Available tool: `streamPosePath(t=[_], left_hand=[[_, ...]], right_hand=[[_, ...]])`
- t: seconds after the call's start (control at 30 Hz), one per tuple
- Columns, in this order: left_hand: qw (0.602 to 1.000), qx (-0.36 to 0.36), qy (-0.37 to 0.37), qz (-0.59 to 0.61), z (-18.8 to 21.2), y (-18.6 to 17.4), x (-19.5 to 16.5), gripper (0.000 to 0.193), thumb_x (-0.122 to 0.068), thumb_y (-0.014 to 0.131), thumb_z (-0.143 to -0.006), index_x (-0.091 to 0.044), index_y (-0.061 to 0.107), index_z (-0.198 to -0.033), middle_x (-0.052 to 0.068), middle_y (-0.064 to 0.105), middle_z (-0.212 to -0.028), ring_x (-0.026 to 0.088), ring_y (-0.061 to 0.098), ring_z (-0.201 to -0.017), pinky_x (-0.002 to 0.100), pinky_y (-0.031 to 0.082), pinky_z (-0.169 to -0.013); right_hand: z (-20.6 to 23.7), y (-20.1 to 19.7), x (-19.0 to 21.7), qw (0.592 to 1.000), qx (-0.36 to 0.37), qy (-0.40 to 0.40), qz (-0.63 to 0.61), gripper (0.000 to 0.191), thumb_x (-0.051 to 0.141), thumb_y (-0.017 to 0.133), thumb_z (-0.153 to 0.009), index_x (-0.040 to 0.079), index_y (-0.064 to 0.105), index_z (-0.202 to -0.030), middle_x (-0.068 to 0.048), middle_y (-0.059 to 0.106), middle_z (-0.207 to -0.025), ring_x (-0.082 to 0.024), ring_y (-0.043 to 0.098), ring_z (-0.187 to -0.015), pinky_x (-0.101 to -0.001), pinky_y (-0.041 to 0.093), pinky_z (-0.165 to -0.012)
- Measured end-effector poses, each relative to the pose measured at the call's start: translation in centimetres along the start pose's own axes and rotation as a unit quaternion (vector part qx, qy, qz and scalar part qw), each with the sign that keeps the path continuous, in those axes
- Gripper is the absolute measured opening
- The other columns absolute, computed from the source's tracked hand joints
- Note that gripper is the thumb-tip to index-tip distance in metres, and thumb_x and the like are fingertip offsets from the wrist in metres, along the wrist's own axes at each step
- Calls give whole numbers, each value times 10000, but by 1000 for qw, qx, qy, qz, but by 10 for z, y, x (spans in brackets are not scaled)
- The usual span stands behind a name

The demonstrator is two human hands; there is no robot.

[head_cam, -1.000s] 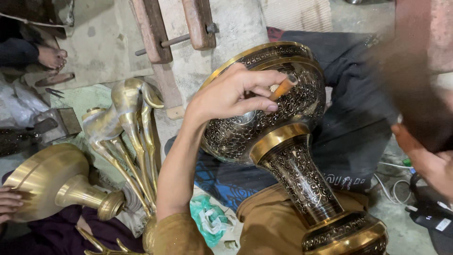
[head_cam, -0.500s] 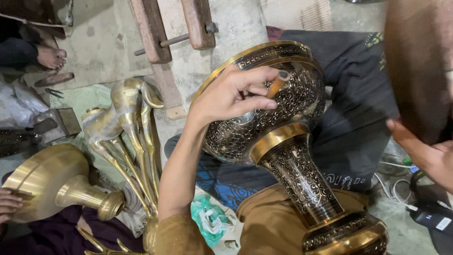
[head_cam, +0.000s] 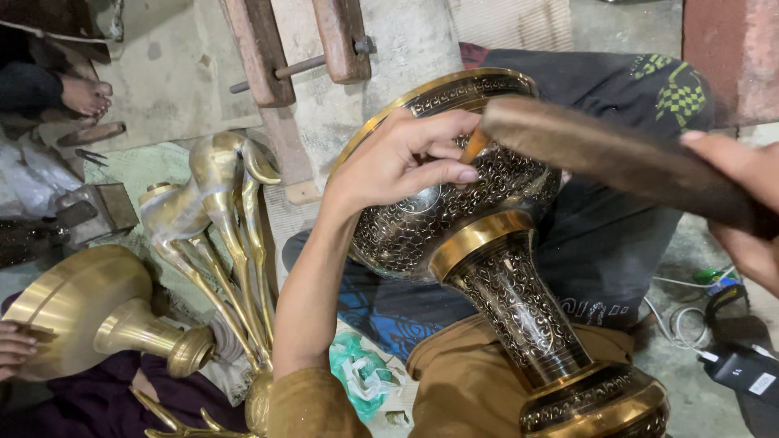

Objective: The person sits on the workshop floor holding a small punch against the engraved surface of a large ornate brass vase and strikes it with a wooden mallet, working decorative details into the metal. They reposition the punch repeatedly across the vase's bowl and rim while steadying the vase with their other hand.

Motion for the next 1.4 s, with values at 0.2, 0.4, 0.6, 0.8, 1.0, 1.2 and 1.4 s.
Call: streamPosePath(t=[0.2, 0.4, 0.6, 0.8, 1.0, 1.2, 1.4], left_hand=[[998, -4, 54, 35, 0, -2, -8, 412, -226, 736, -1090, -16, 550, -1391, 72, 814, -963, 142, 826, -903, 275, 633, -796], [1000, 7, 20, 8, -4, 2, -1, 475, -229, 736, -1013, -18, 564, -1403, 50, 811, -860, 138, 806, -761, 270, 570, -640], [999, 3, 27, 17, -2, 1, 0, 478, -221, 740, -1030, -18, 560, -1423, 68, 815, -913, 143, 815, -832, 289, 603, -734], [999, -7, 44, 28, -2, 1, -1, 499, -225, 745, -1055, -20, 542, -1461, 82, 820, -972, 153, 821, -908, 287, 626, -823], [999, 9, 31, 31, -2, 1, 2, 488, -225, 732, -1051, -20, 547, -1454, 70, 813, -931, 138, 808, -841, 282, 614, -769], [997, 8, 51, 50, -1, 2, 4, 457, -237, 730, -1107, -23, 532, -1460, 55, 814, -917, 118, 801, -815, 286, 622, -797], [998, -44, 14, -36, 14, 6, -9, 433, -230, 790, -989, -105, 649, -1378, 14, 558, -546, 101, 415, -438, 301, 285, -463]], right_hand=[[-3, 3, -5, 999, 28, 38, -3, 700, -99, 684, -770, 16, 565, -1450, -148, 695, -974, -185, 680, -803, -320, 541, -728], [6, 14, -31, 995, -8, 32, -98, 722, -152, 611, -752, 4, 505, -1449, -190, 673, -1120, -252, 689, -976, -331, 540, -839], [5, 8, -30, 990, -29, 49, -128, 784, -168, 605, -759, 16, 468, -1509, -212, 642, -1235, -250, 667, -1034, -341, 537, -896], [0, 6, -17, 987, -45, 101, -116, 675, -110, 672, -846, 31, 475, -1475, -173, 650, -1031, -238, 661, -850, -347, 531, -723], [9, 15, -33, 997, 21, 69, -24, 737, -97, 663, -811, 62, 499, -1511, -133, 654, -989, -202, 650, -783, -320, 522, -699], [16, 17, -45, 996, 23, 66, -60, 779, -100, 630, -794, 70, 490, -1542, -114, 664, -1014, -173, 649, -752, -296, 514, -686], [18, 17, -43, 980, 22, 101, -172, 799, -87, 608, -796, 87, 475, -1565, -87, 662, -1025, -145, 633, -730, -273, 496, -674]])
Point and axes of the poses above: each hand's wrist, its own z-axis away from the middle knuckle, its own y-axis out of the palm, x = y × z, the point moved 7 cm from there along -z, towards the middle knuckle
